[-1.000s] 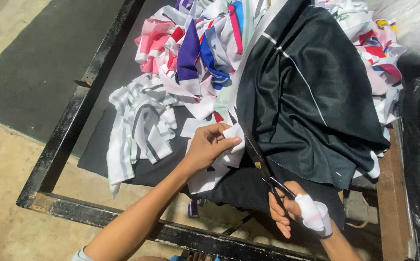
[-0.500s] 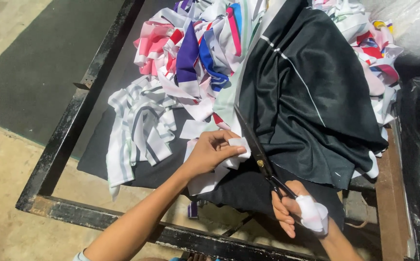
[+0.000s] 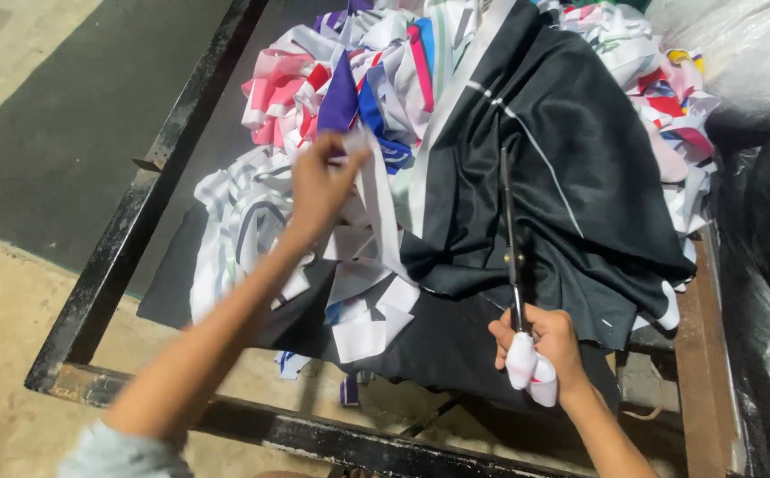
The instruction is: Using scissors to cut a large piece of black fabric into strips by following a marked line.
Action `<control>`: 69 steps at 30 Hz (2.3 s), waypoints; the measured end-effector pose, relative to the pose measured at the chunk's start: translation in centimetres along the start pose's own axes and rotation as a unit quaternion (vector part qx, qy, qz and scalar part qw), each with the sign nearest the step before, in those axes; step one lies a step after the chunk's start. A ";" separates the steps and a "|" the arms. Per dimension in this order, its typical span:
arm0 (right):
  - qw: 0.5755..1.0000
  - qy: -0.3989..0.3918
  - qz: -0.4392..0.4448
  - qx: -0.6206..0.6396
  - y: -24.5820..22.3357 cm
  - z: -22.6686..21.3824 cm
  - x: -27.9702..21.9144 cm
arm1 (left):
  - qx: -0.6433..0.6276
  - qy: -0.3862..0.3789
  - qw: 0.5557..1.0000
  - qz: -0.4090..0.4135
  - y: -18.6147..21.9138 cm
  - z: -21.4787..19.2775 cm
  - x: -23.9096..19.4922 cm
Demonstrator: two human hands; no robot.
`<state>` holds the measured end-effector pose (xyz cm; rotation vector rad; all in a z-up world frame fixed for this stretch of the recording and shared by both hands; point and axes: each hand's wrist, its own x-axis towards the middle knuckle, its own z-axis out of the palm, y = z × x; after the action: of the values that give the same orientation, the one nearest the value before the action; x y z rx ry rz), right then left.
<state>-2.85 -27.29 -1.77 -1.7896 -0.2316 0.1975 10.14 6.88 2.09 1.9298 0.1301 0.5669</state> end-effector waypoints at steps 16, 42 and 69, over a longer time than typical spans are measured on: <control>0.995 0.057 0.060 0.053 -0.3 0.1 0.6 | 0.456 -0.320 0.828 0.068 9.6 0.6 -2.0; 0.983 0.163 0.054 -0.070 -1.2 0.1 0.6 | 0.370 -0.088 0.869 0.317 3.2 3.5 -3.0; 0.986 0.139 0.043 -0.087 -2.0 0.1 1.5 | 0.200 -0.253 0.854 0.408 1.3 2.1 -12.2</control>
<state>-1.50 -26.37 0.18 -1.9788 0.0284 -0.0140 0.13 0.38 -1.43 2.4477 -1.0331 0.5703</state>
